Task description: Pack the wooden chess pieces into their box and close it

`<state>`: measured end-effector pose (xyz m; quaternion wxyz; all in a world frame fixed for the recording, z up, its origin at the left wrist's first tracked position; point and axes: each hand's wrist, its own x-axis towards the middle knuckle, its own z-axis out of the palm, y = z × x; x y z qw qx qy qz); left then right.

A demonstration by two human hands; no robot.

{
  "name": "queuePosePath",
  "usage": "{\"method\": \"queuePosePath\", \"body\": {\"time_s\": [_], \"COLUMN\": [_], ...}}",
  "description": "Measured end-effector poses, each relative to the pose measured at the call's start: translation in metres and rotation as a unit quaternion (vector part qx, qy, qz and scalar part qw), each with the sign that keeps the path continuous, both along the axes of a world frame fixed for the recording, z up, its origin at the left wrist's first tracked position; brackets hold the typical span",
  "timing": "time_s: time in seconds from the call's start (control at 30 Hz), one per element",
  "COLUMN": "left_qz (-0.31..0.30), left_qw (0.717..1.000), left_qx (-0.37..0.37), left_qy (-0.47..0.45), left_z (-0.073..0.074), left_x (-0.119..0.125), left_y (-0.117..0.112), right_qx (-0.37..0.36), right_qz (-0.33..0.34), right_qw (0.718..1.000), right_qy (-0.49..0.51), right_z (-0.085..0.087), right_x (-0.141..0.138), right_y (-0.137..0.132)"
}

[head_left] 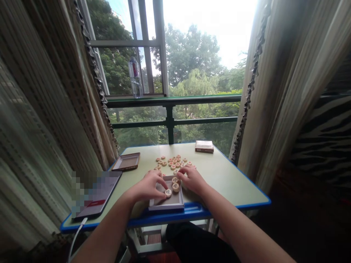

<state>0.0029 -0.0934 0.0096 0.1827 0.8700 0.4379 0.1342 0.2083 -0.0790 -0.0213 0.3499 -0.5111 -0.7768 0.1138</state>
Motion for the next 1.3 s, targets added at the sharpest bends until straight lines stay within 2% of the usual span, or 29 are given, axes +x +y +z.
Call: {"method": "queuePosePath", "body": {"time_s": [0.27,0.43,0.53,0.67,1.0,1.3], "left_qz": [-0.006,-0.032,-0.048,-0.058,-0.031,-0.05], "left_qw": [1.0,0.999,0.998,0.998,0.998,0.994], "left_qx": [-0.024,-0.031,-0.028,-0.023,-0.028,-0.046], "left_qy": [0.008,0.001,-0.011,-0.024,-0.055,-0.085], "left_z": [0.004,0.005,0.002,-0.002,-0.009,-0.01], "left_x": [0.005,0.008,0.008,0.008,0.008,0.005], "left_y": [-0.005,-0.007,-0.007,-0.006,-0.002,0.0], "right_qx": [-0.025,-0.007,-0.024,-0.035,-0.037,-0.034], "right_qz": [0.007,0.081,0.102,0.094,0.084,0.079], "right_qw": [1.0,0.995,0.992,0.993,0.994,0.995], "right_qy": [0.013,0.062,0.067,0.068,0.053,0.06], "right_z": [-0.002,-0.002,-0.001,0.0,0.0,0.001], "right_x": [-0.002,-0.004,-0.004,-0.004,-0.003,-0.002], "right_y": [0.0,-0.002,-0.002,-0.001,0.001,0.002]}}
